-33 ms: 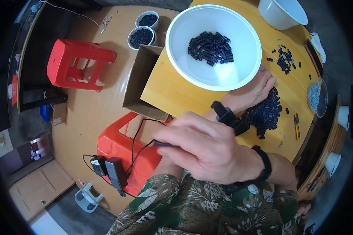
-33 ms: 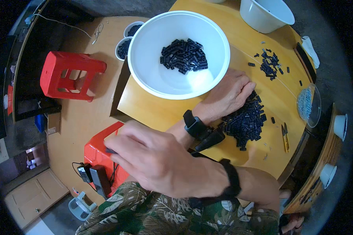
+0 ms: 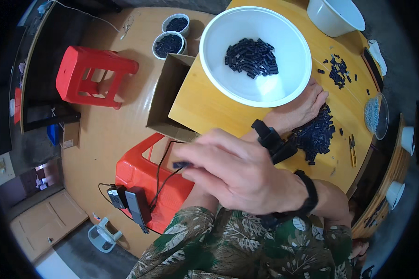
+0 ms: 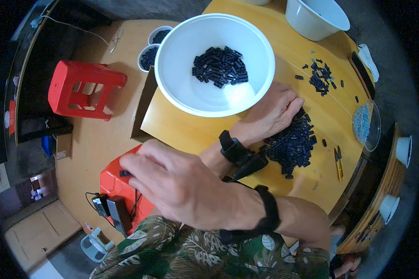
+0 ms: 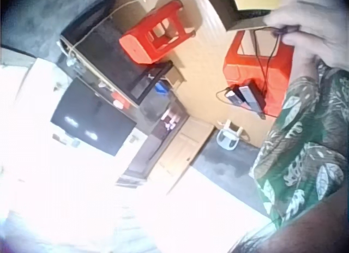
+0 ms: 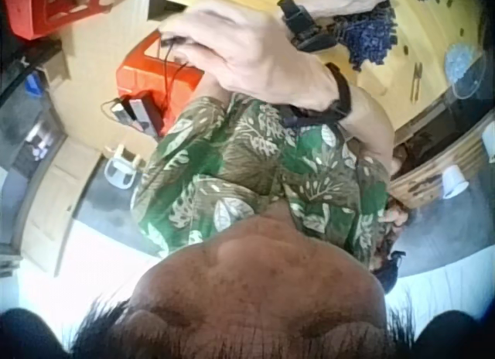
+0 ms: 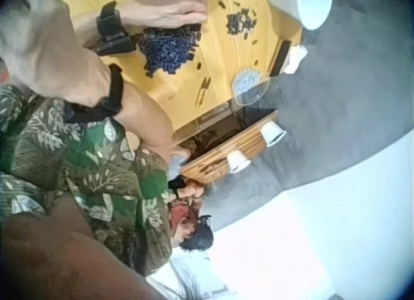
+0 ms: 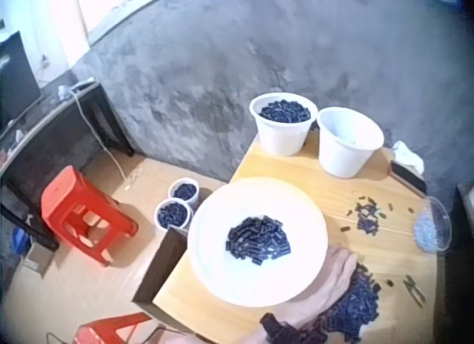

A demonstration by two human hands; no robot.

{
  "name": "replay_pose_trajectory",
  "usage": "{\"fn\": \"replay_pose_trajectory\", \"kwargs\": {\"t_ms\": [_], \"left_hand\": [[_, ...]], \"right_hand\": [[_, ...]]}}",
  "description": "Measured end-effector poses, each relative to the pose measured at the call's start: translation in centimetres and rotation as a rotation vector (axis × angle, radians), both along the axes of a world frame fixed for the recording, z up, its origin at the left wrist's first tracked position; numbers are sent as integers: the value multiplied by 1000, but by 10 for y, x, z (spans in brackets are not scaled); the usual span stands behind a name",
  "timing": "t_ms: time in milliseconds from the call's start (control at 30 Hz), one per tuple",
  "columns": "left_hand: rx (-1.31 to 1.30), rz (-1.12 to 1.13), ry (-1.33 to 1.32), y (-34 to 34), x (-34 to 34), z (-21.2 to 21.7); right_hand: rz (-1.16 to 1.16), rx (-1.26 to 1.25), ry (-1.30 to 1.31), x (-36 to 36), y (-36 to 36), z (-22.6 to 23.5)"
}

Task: Sorting small plastic components and inserting metal pins using a hand tool.

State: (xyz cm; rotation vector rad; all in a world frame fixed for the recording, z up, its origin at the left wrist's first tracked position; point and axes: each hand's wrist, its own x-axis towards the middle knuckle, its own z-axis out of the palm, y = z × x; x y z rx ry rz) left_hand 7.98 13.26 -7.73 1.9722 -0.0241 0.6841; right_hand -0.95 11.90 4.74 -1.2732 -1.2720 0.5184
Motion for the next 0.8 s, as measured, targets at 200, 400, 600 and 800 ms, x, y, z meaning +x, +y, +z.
{"fn": "replay_pose_trajectory", "kwargs": {"t_ms": [200, 400, 600, 800], "left_hand": [[-35, -63, 63, 4, -4, 6], [-3, 0, 10, -5, 3, 3], [28, -107, 111, 5, 9, -1], [1, -174, 141, 2, 2, 3]], "right_hand": [[-35, -61, -95, -8, 2, -21], [-232, -155, -200, 29, -46, 5], [-519, -460, -233, 87, -137, 5], [-846, -681, -418, 161, -196, -25]]}}
